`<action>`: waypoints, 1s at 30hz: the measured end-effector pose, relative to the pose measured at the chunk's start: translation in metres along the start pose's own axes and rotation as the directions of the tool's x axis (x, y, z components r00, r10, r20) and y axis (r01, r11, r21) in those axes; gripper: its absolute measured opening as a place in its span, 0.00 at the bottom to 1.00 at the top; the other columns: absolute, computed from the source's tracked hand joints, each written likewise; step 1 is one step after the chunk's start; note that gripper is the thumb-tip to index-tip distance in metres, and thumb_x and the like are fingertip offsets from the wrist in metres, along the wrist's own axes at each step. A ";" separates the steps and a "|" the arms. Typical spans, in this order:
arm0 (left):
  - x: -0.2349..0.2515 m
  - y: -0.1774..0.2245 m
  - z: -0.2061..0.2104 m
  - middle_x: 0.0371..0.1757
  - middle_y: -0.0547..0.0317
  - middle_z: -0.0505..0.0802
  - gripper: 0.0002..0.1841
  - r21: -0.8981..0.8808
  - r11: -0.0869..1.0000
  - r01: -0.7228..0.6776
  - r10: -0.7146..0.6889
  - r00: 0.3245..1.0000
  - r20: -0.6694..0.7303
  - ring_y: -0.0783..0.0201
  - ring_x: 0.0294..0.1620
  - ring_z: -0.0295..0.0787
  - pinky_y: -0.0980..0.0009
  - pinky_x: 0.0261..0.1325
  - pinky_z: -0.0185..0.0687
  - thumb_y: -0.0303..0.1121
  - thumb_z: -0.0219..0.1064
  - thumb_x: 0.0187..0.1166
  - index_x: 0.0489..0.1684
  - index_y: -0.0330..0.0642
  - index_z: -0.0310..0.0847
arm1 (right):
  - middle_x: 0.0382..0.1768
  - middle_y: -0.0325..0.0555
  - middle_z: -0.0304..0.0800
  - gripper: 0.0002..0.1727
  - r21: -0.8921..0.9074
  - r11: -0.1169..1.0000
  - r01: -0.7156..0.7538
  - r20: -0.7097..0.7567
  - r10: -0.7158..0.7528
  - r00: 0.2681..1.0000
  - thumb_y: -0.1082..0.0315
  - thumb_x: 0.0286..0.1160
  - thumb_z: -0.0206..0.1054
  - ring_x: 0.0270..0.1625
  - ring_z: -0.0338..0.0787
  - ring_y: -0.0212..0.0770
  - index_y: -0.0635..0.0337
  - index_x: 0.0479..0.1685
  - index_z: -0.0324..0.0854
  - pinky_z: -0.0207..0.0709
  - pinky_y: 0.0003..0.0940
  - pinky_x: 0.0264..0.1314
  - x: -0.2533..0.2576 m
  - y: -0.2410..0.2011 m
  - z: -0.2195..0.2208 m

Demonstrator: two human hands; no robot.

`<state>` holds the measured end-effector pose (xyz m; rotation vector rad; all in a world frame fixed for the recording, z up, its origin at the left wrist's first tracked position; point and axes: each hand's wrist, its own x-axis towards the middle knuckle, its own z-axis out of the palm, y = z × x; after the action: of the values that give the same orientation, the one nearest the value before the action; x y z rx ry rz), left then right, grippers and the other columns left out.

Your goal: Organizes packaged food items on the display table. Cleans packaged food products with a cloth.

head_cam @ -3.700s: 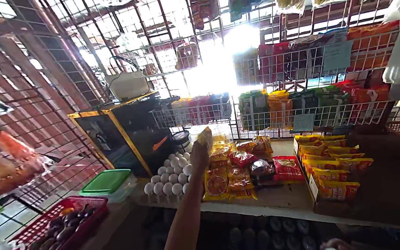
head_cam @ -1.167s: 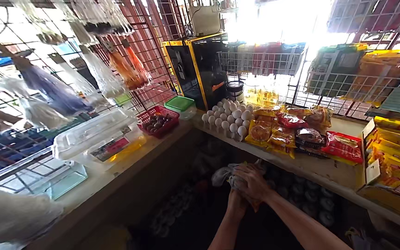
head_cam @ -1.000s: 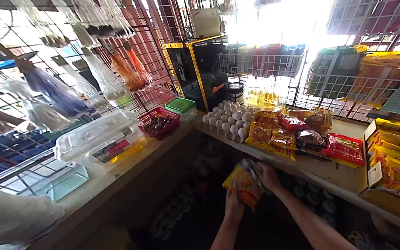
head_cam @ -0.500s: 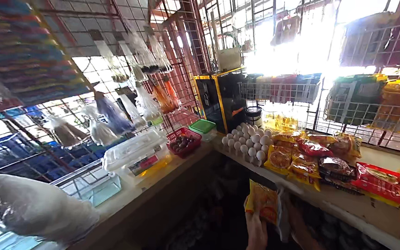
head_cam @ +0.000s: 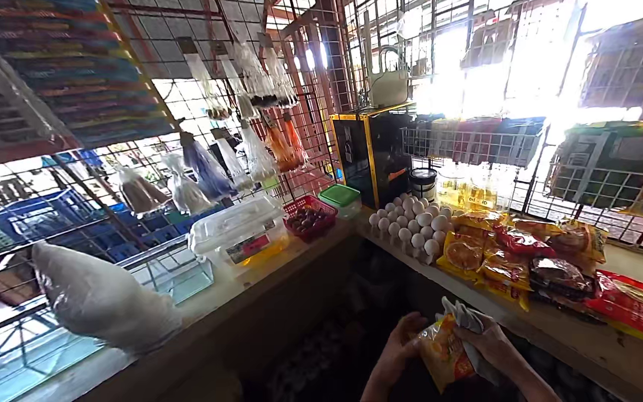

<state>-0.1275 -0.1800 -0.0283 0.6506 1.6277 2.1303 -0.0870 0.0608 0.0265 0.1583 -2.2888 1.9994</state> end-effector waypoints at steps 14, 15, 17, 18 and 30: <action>-0.012 0.012 -0.015 0.51 0.52 0.94 0.27 0.442 0.838 0.320 -0.352 0.936 -0.009 0.66 0.49 0.93 0.63 0.60 0.89 0.27 0.78 0.68 0.68 0.31 0.76 | 0.51 0.62 0.93 0.22 -0.342 0.938 -0.057 -0.105 0.022 0.994 0.64 0.71 0.78 0.55 0.92 0.50 0.72 0.59 0.85 0.81 0.49 0.68 0.019 -0.019 -0.018; -0.016 0.008 -0.017 0.53 0.49 0.93 0.30 0.402 0.841 0.363 -0.359 0.929 -0.087 0.64 0.51 0.93 0.63 0.61 0.89 0.27 0.78 0.68 0.71 0.31 0.74 | 0.52 0.63 0.92 0.23 -0.372 0.927 -0.050 -0.132 0.000 0.991 0.64 0.71 0.78 0.56 0.92 0.52 0.72 0.59 0.85 0.80 0.50 0.68 0.018 -0.022 -0.017; -0.021 0.001 -0.009 0.61 0.43 0.89 0.36 0.289 0.872 0.394 -0.348 0.916 -0.199 0.61 0.57 0.91 0.62 0.64 0.87 0.28 0.76 0.71 0.80 0.30 0.63 | 0.55 0.64 0.91 0.24 -0.432 0.900 0.053 -0.089 -0.101 0.991 0.62 0.70 0.78 0.59 0.91 0.56 0.74 0.57 0.86 0.80 0.52 0.69 0.009 -0.024 0.000; -0.021 -0.003 -0.002 0.64 0.41 0.87 0.39 0.235 0.894 0.381 -0.331 0.916 -0.226 0.59 0.60 0.90 0.61 0.66 0.87 0.28 0.75 0.72 0.83 0.31 0.58 | 0.59 0.65 0.89 0.23 -0.461 0.876 0.140 -0.031 -0.174 0.984 0.62 0.69 0.77 0.63 0.90 0.57 0.73 0.56 0.87 0.80 0.52 0.71 0.003 -0.021 0.015; -0.009 0.001 0.038 0.62 0.46 0.87 0.44 0.094 0.973 0.212 -0.190 0.961 -0.200 0.63 0.58 0.91 0.65 0.62 0.89 0.26 0.76 0.64 0.84 0.32 0.53 | 0.61 0.67 0.88 0.16 -0.679 0.719 -0.149 -0.148 0.066 0.987 0.66 0.73 0.71 0.67 0.86 0.64 0.71 0.50 0.90 0.77 0.59 0.72 -0.027 0.044 -0.032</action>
<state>-0.0983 -0.1553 -0.0198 0.3044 1.8424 2.0130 -0.0661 0.0988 -0.0164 -0.1531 -2.8246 1.0085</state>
